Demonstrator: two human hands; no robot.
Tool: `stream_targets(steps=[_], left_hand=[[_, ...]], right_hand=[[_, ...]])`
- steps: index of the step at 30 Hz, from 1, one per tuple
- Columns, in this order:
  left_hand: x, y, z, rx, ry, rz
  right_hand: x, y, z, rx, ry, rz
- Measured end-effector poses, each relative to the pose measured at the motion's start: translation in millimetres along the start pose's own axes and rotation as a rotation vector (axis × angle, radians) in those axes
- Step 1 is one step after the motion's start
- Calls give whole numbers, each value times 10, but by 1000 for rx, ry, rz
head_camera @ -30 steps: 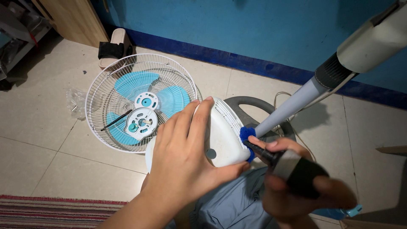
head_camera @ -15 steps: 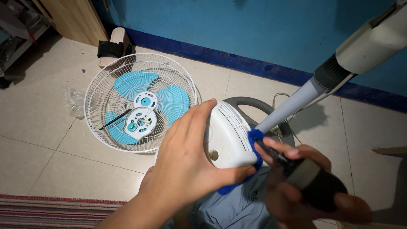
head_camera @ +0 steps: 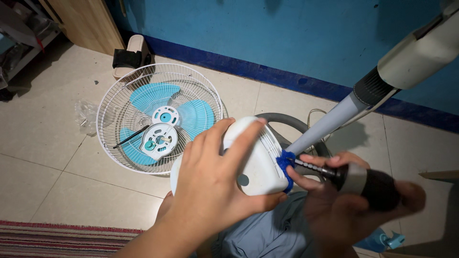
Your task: The person wipes a fan motor housing with a blue cloth and applies oil from a squeeze bottle to the motor shaft and internal components.
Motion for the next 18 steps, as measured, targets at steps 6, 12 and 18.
stream_targets(steps=[6,12,18], left_hand=[[-97,-30,-54,-68,36,58],[-186,-59,-60,-128,125,122],[-243,-75,-26,-119,90,149]], right_hand=[[-125,116,58,-30,12,-6],[-146,169,91,-14,-96,19],[-153,254,59,-11,-144,134]])
Point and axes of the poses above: each hand's wrist, its own y-axis towards the middle knuckle, its own x-axis out of the back of the hand, z = x × y, the point moved 9 cm from there along y, towards the middle knuckle, and after that the axes turned 13 degrees about -x, right-handed, at the moved point
